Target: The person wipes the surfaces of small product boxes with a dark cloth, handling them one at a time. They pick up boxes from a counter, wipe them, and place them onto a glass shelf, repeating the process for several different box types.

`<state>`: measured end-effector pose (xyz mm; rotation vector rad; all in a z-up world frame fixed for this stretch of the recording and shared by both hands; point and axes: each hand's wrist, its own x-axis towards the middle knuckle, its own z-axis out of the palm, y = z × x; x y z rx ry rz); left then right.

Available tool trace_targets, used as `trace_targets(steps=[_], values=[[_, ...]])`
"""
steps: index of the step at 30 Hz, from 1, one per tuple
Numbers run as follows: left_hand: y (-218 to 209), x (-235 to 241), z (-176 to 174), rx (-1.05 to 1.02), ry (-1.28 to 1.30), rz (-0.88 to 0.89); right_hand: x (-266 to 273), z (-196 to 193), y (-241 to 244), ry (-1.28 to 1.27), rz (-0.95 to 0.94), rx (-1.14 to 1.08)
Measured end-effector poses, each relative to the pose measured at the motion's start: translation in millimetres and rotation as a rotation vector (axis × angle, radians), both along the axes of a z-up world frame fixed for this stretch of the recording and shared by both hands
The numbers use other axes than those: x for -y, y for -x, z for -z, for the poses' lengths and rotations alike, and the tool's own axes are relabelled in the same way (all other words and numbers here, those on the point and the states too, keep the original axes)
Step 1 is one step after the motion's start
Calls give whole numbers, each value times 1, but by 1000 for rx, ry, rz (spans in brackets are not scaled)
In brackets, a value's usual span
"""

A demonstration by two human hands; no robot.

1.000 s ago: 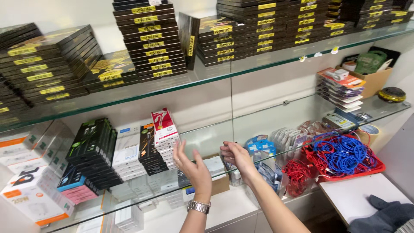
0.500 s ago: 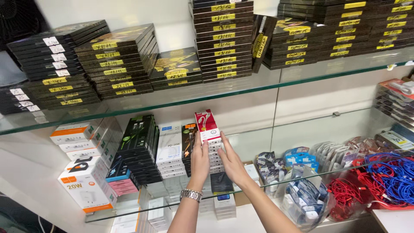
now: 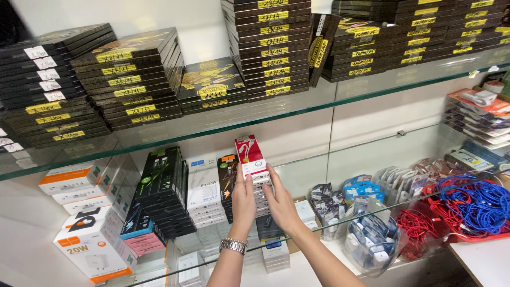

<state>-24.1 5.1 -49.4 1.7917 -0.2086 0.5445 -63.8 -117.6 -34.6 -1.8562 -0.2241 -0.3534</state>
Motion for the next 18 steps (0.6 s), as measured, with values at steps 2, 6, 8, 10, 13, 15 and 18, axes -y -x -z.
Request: trace_targets(steps=[2, 6, 8, 10, 13, 15, 18], values=[[0, 1, -3, -51, 46, -4, 5, 2, -2, 80, -35, 117], [23, 20, -14, 246, -5, -160, 27, 9, 0, 113, -58, 109], [46, 40, -17, 319, -19, -249, 46, 15, 2, 39, -3, 47], [69, 66, -18, 350, -47, -268, 71, 24, 9, -36, 41, -23], [93, 111, -17, 269, -53, -155, 114, 39, 16, -123, 90, -85], [100, 144, -13, 111, 18, -30, 144, 48, 23, -143, 124, -68], [108, 192, -1, 41, 85, 85, 189, 56, 39, -220, 79, 32]])
